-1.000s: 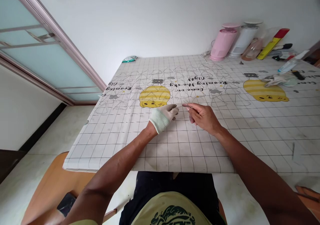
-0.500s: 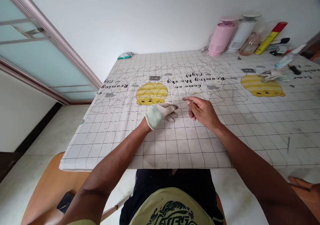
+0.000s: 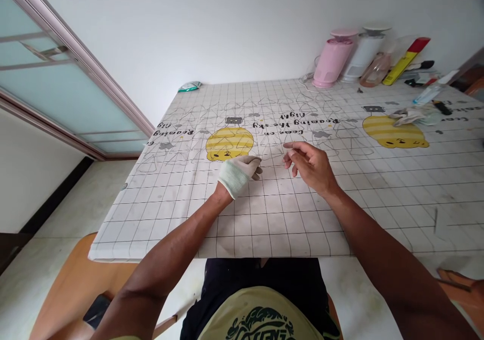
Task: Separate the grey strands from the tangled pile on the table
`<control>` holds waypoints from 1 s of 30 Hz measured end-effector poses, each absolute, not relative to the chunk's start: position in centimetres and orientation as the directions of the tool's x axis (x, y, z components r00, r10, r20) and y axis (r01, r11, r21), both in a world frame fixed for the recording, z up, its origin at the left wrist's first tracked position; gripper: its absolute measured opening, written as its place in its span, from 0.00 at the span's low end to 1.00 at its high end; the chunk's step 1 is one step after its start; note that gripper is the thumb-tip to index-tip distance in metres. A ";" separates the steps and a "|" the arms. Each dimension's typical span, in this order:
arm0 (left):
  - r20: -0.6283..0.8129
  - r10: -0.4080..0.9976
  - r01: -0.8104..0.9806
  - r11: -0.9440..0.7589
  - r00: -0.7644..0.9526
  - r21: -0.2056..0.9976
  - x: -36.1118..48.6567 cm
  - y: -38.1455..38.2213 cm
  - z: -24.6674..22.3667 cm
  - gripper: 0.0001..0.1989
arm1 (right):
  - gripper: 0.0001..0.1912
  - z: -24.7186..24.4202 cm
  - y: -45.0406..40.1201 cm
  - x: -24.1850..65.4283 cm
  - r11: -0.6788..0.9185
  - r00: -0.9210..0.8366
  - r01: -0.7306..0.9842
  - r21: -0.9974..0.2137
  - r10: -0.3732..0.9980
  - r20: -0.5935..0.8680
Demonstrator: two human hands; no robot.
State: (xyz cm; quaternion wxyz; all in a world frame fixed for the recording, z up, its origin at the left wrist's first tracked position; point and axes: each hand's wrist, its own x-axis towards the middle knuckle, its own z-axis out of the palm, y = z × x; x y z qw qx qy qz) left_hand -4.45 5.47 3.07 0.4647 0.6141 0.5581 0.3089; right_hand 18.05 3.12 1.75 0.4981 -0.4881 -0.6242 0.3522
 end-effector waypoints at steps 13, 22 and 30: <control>-0.103 0.977 0.474 0.003 0.186 0.880 -3.5 5.0 1.7 0.12 | 0.18 1.6 4.9 19.9 0.200 -0.049 -0.020 -0.980 0.978 0.201; 0.019 1.000 0.663 -0.015 0.001 0.748 -4.1 5.1 2.1 0.13 | 0.23 2.5 3.4 18.7 0.269 -0.171 0.142 -0.953 0.955 0.244; -0.023 0.999 0.665 0.035 -0.027 0.746 -4.2 5.5 2.6 0.12 | 0.18 0.8 2.8 16.7 0.270 -0.087 0.286 -0.920 0.963 0.255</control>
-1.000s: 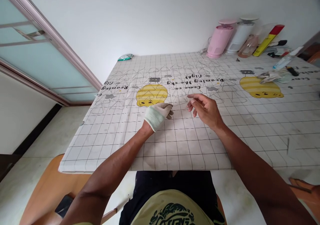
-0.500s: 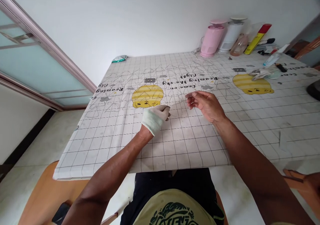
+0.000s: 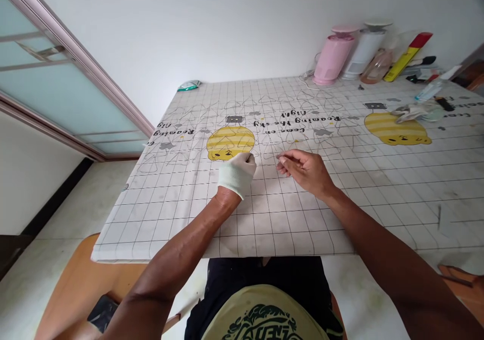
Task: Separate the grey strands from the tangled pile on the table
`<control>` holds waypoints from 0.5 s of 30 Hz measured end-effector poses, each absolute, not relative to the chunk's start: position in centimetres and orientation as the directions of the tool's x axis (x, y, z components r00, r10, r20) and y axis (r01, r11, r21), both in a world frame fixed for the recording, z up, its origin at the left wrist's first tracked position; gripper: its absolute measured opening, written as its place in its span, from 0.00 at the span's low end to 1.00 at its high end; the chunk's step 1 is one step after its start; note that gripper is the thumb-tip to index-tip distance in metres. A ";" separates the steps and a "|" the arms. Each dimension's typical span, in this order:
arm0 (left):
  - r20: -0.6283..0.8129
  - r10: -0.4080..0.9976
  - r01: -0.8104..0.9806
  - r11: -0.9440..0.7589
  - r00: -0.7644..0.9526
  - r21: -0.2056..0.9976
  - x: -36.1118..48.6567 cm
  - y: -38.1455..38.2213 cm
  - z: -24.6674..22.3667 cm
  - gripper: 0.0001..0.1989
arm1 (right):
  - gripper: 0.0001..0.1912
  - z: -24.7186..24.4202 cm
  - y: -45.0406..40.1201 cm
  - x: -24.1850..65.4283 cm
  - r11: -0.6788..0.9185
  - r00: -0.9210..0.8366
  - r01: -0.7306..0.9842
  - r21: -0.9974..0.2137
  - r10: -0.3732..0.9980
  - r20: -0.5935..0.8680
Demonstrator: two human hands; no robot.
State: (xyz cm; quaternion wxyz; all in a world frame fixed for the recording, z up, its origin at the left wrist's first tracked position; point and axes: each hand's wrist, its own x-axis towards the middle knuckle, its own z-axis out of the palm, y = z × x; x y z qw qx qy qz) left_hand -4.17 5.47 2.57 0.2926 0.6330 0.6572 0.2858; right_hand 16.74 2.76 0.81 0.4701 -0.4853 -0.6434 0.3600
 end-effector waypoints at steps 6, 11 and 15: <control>-0.059 0.998 0.481 0.056 -0.010 0.875 -4.2 5.4 2.9 0.13 | 0.17 1.3 2.6 15.8 0.188 -0.052 0.170 -0.967 0.982 0.182; -0.092 0.996 0.342 0.087 -0.003 0.935 -4.1 5.6 2.6 0.11 | 0.15 1.3 2.8 15.8 0.191 0.018 0.128 -0.973 0.981 0.195; -0.108 0.994 0.276 0.102 0.006 0.956 -3.9 5.9 2.3 0.10 | 0.12 1.0 2.8 15.5 0.172 0.078 0.173 -0.970 0.979 0.187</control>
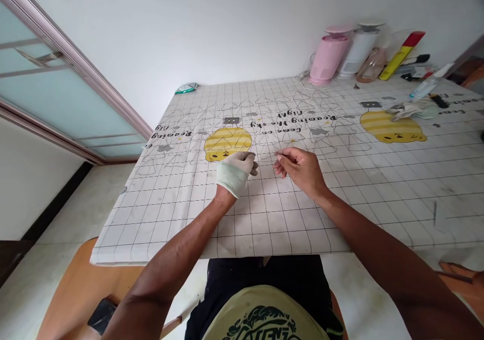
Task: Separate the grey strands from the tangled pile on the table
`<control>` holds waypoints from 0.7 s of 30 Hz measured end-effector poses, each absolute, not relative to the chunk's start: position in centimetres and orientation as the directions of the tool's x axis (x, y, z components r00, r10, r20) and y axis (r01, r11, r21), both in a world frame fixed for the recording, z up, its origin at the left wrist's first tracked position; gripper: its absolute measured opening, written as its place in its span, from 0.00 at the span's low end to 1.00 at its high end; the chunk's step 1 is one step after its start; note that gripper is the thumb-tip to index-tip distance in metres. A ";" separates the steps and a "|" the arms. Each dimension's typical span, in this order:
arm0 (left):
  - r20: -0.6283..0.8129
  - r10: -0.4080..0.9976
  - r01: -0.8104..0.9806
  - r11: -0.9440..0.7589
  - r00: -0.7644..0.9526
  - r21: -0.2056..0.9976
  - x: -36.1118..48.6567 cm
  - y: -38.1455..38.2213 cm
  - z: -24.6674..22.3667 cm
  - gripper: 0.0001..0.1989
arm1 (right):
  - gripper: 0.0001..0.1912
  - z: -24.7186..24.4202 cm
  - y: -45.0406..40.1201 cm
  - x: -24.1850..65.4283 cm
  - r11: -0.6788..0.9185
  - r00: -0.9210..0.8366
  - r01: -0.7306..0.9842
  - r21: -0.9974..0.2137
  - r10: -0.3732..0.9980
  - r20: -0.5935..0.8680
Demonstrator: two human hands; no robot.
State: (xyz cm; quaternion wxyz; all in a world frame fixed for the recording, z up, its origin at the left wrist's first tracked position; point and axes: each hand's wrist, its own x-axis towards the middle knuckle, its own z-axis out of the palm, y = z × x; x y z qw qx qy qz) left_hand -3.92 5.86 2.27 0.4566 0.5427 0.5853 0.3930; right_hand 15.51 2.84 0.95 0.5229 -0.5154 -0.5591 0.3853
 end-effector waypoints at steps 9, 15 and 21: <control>-0.243 0.917 -0.149 0.301 0.315 0.942 -2.9 5.7 0.4 0.11 | 0.10 0.9 2.9 15.1 0.119 0.060 0.047 -0.992 0.991 0.122; -0.201 0.875 -0.146 0.291 0.441 0.946 -2.4 5.6 -0.5 0.10 | 0.12 0.8 3.0 15.6 0.033 -0.133 -0.073 -0.997 0.990 0.042; -0.255 0.830 -0.185 0.388 0.496 0.903 -3.0 5.6 0.5 0.07 | 0.12 1.0 3.4 16.8 -0.008 -0.353 -0.173 -0.985 0.934 0.055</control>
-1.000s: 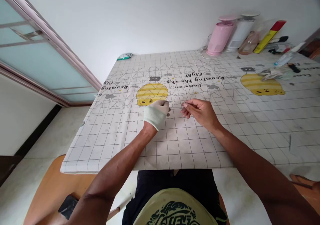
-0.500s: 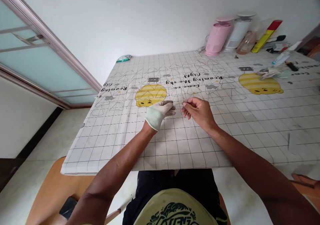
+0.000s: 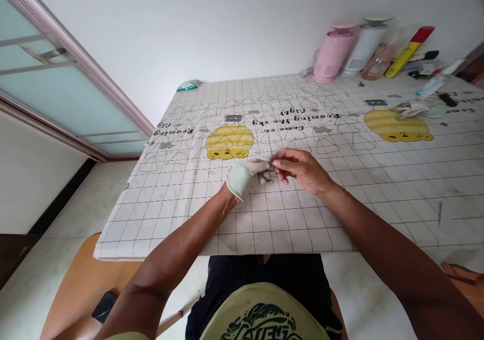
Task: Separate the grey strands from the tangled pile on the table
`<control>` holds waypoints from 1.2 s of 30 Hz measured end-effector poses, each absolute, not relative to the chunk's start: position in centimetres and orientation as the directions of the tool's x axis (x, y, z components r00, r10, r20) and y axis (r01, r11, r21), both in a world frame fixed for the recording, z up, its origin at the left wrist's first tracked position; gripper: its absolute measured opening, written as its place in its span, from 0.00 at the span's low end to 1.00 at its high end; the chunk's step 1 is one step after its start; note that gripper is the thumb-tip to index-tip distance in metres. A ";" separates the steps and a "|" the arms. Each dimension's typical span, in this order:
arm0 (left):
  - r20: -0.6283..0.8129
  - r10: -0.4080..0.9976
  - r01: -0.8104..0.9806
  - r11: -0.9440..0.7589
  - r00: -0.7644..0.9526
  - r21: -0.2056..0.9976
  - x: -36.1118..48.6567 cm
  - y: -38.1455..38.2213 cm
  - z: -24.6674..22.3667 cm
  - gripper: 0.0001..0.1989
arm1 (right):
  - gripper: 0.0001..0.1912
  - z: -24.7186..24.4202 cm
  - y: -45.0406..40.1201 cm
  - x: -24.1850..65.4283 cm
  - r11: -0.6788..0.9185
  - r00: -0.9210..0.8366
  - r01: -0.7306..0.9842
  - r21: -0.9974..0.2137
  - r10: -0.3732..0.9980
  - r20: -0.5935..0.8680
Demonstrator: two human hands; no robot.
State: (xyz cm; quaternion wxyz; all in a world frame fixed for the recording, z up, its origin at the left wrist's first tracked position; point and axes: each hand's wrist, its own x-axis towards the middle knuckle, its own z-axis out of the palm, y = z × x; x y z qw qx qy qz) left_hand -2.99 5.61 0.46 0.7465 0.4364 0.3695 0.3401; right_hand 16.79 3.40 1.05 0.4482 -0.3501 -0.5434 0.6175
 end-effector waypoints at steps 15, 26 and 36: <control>-0.397 0.627 -0.073 0.588 0.670 0.806 -4.3 3.8 1.8 0.07 | 0.10 1.4 3.3 17.4 0.076 -0.532 -0.094 -0.993 0.839 0.115; -0.381 0.650 -0.082 0.564 0.657 0.822 -4.0 3.8 1.1 0.10 | 0.13 0.1 3.4 16.8 0.119 -0.426 -0.083 -0.989 0.894 0.143; -0.364 0.820 0.100 0.358 0.441 0.928 -2.3 3.8 1.8 0.12 | 0.15 0.9 3.4 17.2 0.206 -0.338 0.045 -0.978 0.924 0.179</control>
